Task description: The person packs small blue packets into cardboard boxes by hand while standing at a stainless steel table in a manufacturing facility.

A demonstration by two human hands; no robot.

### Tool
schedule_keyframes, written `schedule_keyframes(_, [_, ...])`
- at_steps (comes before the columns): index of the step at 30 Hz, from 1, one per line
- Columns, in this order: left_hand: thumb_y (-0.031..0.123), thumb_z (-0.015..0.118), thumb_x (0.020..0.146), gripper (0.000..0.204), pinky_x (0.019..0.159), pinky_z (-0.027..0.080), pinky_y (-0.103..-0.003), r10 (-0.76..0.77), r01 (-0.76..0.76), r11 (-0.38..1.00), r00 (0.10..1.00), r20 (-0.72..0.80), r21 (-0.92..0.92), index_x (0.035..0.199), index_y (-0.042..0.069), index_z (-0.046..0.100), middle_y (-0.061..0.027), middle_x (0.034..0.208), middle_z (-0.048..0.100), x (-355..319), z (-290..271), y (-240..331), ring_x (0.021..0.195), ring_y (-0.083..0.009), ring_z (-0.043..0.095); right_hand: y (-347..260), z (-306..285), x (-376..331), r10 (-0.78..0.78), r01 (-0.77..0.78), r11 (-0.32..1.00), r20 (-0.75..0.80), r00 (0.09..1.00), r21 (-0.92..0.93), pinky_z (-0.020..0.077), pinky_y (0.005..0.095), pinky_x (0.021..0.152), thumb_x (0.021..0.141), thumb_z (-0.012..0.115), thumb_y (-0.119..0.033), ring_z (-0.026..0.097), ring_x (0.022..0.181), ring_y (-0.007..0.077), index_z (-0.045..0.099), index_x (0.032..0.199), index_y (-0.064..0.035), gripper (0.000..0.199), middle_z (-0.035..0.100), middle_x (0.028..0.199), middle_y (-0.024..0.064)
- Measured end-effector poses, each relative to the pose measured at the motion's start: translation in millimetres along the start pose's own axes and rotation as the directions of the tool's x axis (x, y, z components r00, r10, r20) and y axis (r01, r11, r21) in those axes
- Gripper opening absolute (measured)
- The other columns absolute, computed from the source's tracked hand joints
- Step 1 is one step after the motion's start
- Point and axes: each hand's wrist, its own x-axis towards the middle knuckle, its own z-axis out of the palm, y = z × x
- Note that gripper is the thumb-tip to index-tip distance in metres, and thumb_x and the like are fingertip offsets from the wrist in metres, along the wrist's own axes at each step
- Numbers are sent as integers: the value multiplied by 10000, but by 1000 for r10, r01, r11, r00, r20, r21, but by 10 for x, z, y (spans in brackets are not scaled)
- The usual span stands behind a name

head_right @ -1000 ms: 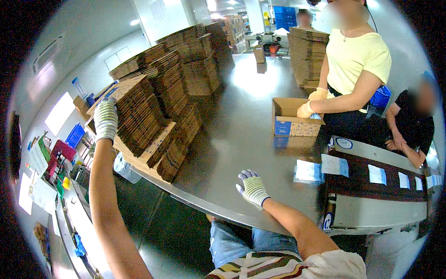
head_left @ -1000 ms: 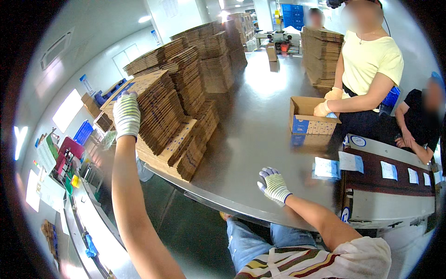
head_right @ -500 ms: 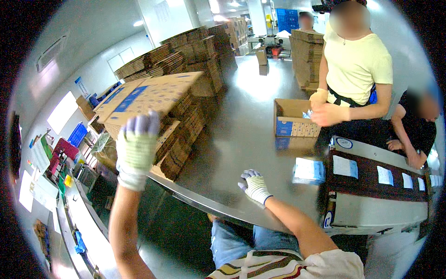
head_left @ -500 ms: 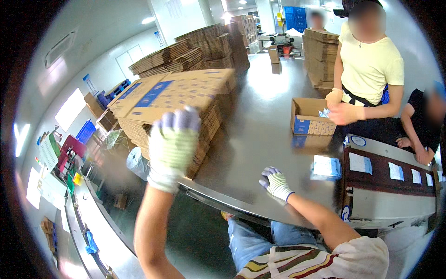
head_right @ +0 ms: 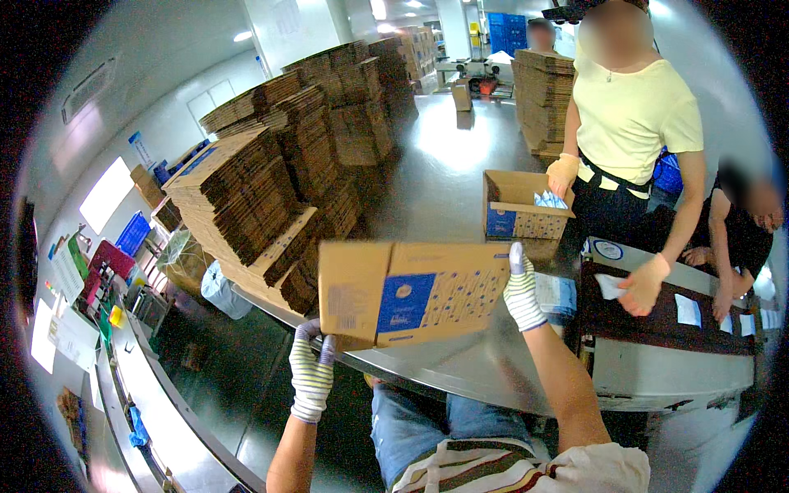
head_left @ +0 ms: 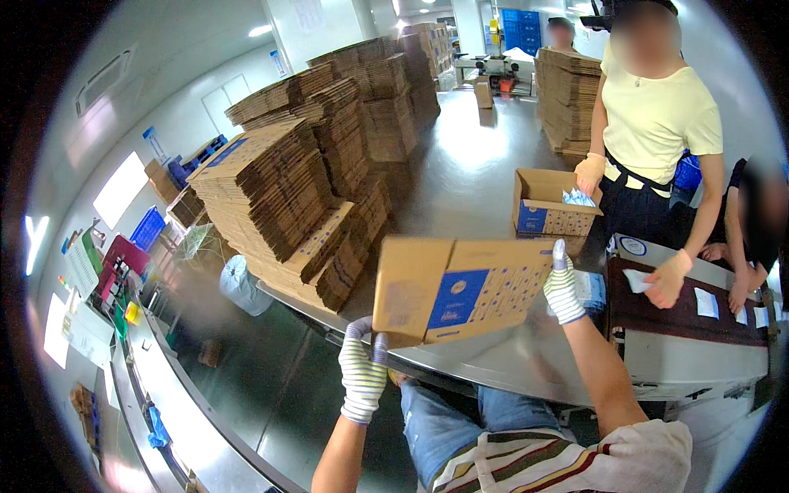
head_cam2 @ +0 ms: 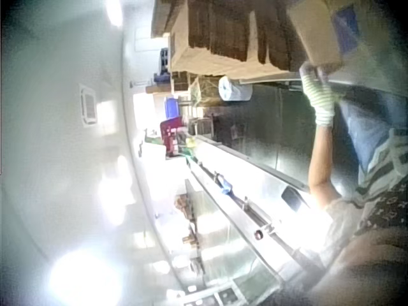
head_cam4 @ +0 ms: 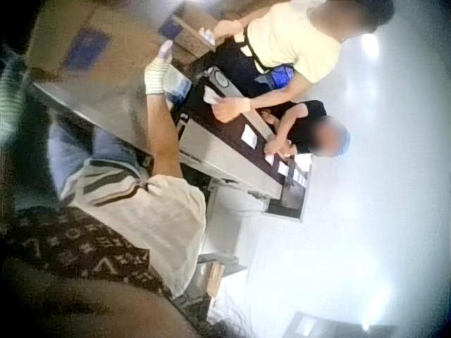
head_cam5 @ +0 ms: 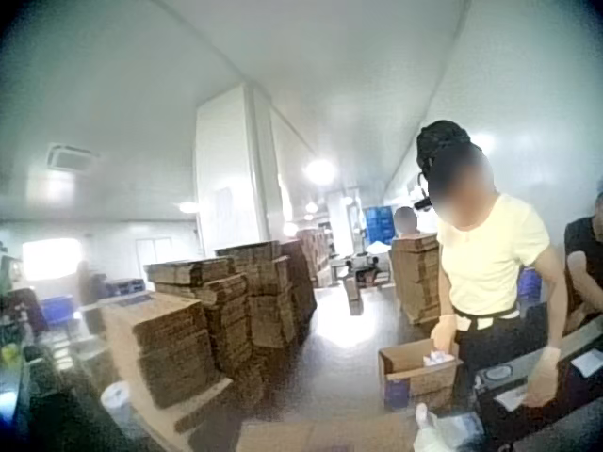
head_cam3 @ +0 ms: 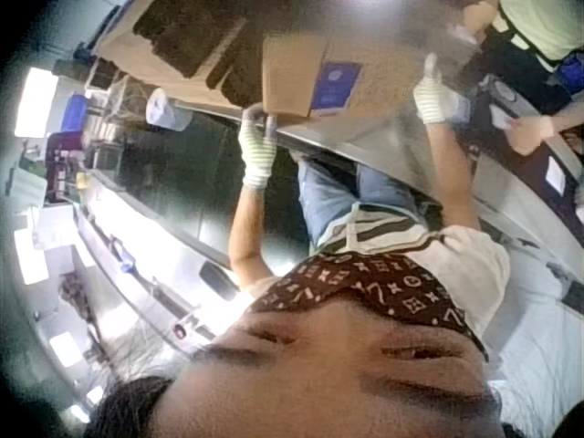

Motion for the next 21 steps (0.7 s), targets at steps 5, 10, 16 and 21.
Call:
schedule_keyframes(5, [201,580,911,298,926,376,-291,-200,154,949,969,-146,-274,1149,53,478,-68,1053,552,44,221,-160,997,-142,485,-148,247,-347,-51,143,937,281,958,-318,471,300,750,902,529,-445,595,801,148,623,954,-17,441,638,853,60])
schedule_keyframes(10, [263,635,874,505,924,375,-300,-332,198,929,816,-473,-312,1264,57,389,-86,1104,504,121,335,-314,998,-159,469,-578,619,-606,123,88,938,559,820,-335,467,298,834,865,601,-304,614,897,165,643,969,3,327,668,916,78])
schedule_keyframes(16, [95,613,827,637,960,357,-316,-188,156,938,979,-75,-309,1373,95,285,-103,1224,420,96,233,-249,1095,-215,424,-573,618,-443,-28,281,816,451,892,-506,439,316,913,908,550,-192,571,1027,190,577,1132,15,306,626,1083,120])
schedule_keyframes(21, [2,546,672,771,1009,341,-346,-98,158,978,924,371,-135,1383,70,255,-193,1224,417,197,135,-294,1154,-296,444,-520,657,-490,18,533,520,633,774,-667,452,372,929,839,647,-272,573,1074,336,607,1100,-2,379,596,1138,213])
